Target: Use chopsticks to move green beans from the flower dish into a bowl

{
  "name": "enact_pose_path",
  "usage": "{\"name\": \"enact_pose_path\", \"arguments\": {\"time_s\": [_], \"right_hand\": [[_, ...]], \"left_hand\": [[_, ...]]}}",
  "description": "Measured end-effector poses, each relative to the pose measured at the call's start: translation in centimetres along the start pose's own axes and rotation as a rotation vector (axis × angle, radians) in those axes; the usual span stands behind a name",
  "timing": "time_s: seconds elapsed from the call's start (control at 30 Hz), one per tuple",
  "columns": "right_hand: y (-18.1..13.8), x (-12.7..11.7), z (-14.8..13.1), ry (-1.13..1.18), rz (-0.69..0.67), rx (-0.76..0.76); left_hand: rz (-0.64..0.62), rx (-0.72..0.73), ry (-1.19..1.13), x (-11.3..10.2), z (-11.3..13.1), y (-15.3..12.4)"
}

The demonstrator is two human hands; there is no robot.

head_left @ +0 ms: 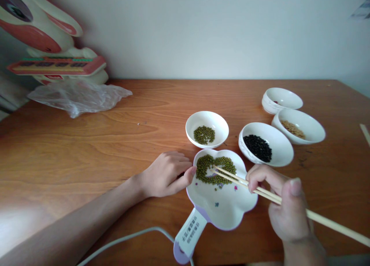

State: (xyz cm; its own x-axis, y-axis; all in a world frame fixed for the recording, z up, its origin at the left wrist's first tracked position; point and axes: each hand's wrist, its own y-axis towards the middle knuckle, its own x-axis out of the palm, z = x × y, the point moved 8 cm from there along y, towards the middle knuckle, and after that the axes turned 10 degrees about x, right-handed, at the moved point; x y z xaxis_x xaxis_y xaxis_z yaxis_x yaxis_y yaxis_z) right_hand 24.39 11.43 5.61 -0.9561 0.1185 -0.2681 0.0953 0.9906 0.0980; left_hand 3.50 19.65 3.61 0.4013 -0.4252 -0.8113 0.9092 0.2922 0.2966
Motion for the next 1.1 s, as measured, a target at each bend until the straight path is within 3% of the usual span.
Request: {"name": "enact_pose_path", "arguments": {"time_s": [0.5, 0.77, 1.1], "right_hand": [[0.0, 0.4, -0.13, 0.023, -0.001, -0.03], [0.13, 0.26, -0.72, 0.016, 0.068, -0.083], [0.1, 0.46, 0.03, 0.026, 0.006, 0.01]], "left_hand": [[-0.003, -0.002, 0.009, -0.06, 0.06, 0.04], [-0.008, -0.002, 0.015, -0.02, 0.01, -0.01], [-0.008, 0.001, 0.026, -0.15, 0.19, 0.05]]}}
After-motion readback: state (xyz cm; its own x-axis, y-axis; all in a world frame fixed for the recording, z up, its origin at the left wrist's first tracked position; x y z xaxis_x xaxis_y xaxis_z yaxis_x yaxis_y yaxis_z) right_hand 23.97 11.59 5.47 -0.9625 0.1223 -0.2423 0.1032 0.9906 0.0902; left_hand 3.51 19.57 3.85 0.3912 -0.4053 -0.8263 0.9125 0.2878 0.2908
